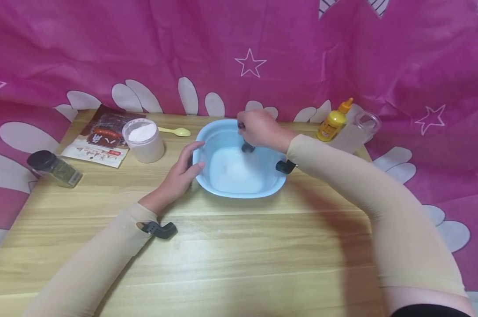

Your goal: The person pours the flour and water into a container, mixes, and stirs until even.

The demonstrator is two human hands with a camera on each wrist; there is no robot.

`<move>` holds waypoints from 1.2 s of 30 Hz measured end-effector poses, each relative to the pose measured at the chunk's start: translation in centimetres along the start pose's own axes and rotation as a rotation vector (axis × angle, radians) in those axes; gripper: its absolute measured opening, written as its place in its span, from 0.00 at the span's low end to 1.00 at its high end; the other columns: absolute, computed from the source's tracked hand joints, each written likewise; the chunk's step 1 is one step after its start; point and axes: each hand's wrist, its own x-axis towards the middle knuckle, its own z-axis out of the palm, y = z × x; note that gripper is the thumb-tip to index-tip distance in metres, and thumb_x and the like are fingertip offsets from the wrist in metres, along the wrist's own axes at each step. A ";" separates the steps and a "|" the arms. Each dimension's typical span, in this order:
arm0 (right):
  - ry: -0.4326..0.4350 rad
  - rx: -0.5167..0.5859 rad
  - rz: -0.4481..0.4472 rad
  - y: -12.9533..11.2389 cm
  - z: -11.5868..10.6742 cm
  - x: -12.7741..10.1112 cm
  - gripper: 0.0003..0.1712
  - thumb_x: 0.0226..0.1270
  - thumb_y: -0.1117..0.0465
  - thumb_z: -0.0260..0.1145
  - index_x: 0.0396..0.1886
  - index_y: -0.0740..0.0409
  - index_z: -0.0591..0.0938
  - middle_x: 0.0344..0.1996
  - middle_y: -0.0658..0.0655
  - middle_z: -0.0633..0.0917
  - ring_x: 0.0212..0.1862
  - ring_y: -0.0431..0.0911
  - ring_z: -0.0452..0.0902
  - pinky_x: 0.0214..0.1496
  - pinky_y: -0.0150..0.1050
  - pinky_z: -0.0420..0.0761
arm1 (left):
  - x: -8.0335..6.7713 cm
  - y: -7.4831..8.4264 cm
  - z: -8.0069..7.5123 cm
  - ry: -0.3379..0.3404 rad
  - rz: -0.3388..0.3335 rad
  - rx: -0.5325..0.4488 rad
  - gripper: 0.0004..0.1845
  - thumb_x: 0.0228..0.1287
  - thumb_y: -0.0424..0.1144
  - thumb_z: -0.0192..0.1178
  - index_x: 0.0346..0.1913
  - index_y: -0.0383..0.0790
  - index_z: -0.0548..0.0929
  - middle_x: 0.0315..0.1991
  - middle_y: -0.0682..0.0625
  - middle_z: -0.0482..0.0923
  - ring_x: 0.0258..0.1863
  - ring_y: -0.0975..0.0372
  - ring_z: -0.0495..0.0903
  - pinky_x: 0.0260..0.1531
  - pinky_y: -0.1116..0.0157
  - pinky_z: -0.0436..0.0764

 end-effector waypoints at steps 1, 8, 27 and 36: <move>0.006 0.023 0.001 -0.2 0.2 0.1 0.07 0.83 0.61 0.69 0.52 0.60 0.84 0.41 0.56 0.86 0.43 0.51 0.81 0.46 0.43 0.85 | 0.0 0.0 0.0 0.001 -0.001 0.003 0.32 0.87 0.38 0.54 0.87 0.46 0.60 0.87 0.37 0.58 0.82 0.42 0.65 0.72 0.39 0.78; 0.015 0.273 -0.065 -1.4 1.3 0.0 0.05 0.82 0.60 0.72 0.48 0.56 0.86 0.40 0.52 0.91 0.42 0.46 0.85 0.45 0.41 0.84 | 0.0 0.0 0.1 -0.006 -0.003 -0.003 0.32 0.87 0.38 0.53 0.87 0.47 0.60 0.85 0.36 0.60 0.81 0.43 0.67 0.73 0.46 0.80; -0.331 0.411 -0.063 2.2 -0.4 -2.2 0.05 0.77 0.68 0.73 0.40 0.63 0.85 0.35 0.58 0.92 0.38 0.49 0.94 0.44 0.42 0.94 | -0.1 0.2 0.0 -0.002 -0.011 -0.011 0.32 0.87 0.39 0.53 0.87 0.48 0.60 0.86 0.37 0.59 0.82 0.44 0.66 0.77 0.39 0.73; -0.011 0.086 -0.071 2.7 -0.5 -1.4 0.04 0.81 0.63 0.70 0.42 0.59 0.85 0.33 0.55 0.90 0.37 0.46 0.89 0.41 0.41 0.82 | -0.1 0.0 0.0 0.002 -0.012 0.000 0.32 0.87 0.39 0.54 0.87 0.49 0.61 0.87 0.38 0.58 0.83 0.44 0.65 0.77 0.40 0.73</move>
